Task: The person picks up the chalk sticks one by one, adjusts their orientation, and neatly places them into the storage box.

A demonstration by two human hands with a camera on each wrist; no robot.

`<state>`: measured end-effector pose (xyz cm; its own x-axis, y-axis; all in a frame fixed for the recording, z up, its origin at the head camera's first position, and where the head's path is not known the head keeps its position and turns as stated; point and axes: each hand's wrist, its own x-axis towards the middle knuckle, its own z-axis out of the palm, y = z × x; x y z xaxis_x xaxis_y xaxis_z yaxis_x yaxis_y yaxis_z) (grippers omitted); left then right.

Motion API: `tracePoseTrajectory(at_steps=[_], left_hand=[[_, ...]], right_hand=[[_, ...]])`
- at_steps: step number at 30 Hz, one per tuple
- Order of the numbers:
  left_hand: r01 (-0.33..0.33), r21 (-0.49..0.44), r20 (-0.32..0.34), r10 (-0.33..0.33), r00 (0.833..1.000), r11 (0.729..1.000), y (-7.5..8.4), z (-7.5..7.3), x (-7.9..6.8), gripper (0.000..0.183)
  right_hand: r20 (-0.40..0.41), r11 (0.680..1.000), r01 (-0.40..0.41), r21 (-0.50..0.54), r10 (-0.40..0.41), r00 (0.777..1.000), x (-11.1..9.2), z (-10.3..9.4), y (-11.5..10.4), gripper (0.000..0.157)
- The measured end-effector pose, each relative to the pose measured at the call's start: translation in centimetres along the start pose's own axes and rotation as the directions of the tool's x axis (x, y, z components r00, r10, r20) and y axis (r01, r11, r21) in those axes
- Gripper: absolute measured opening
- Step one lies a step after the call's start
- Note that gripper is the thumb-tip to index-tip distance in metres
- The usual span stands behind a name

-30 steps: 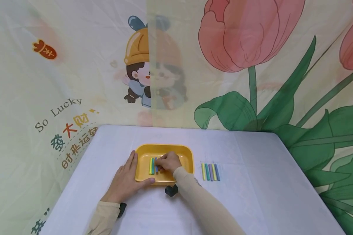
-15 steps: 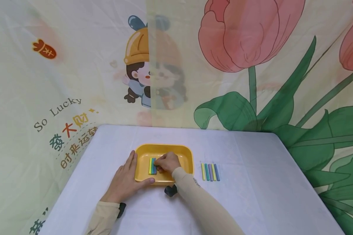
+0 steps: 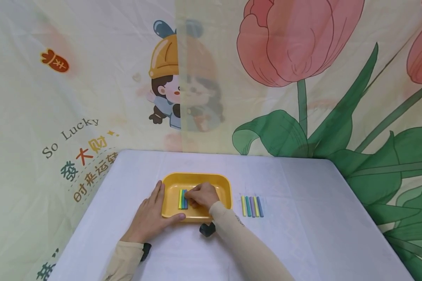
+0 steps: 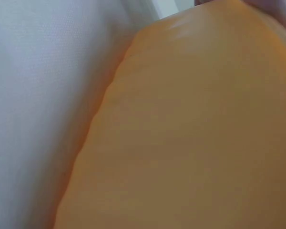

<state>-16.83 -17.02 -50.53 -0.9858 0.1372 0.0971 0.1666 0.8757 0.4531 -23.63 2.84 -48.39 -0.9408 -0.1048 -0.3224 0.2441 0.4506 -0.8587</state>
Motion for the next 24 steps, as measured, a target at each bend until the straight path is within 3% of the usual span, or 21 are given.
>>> tracePoseTrajectory(at_steps=[16,24], left_hand=[[0.026,0.005,0.021,-0.026,0.999,1.0,0.0,0.1,0.1,0.131],[0.027,-0.009,0.007,-0.027,1.0,1.0,0.1,0.1,0.0,0.131]], right_hand=[[-0.009,0.998,0.059,-0.005,-0.059,0.998,-2.3,-2.8,0.2,0.023],[0.002,0.994,0.105,0.008,-0.105,0.994,-4.1,-5.2,0.5,0.025]])
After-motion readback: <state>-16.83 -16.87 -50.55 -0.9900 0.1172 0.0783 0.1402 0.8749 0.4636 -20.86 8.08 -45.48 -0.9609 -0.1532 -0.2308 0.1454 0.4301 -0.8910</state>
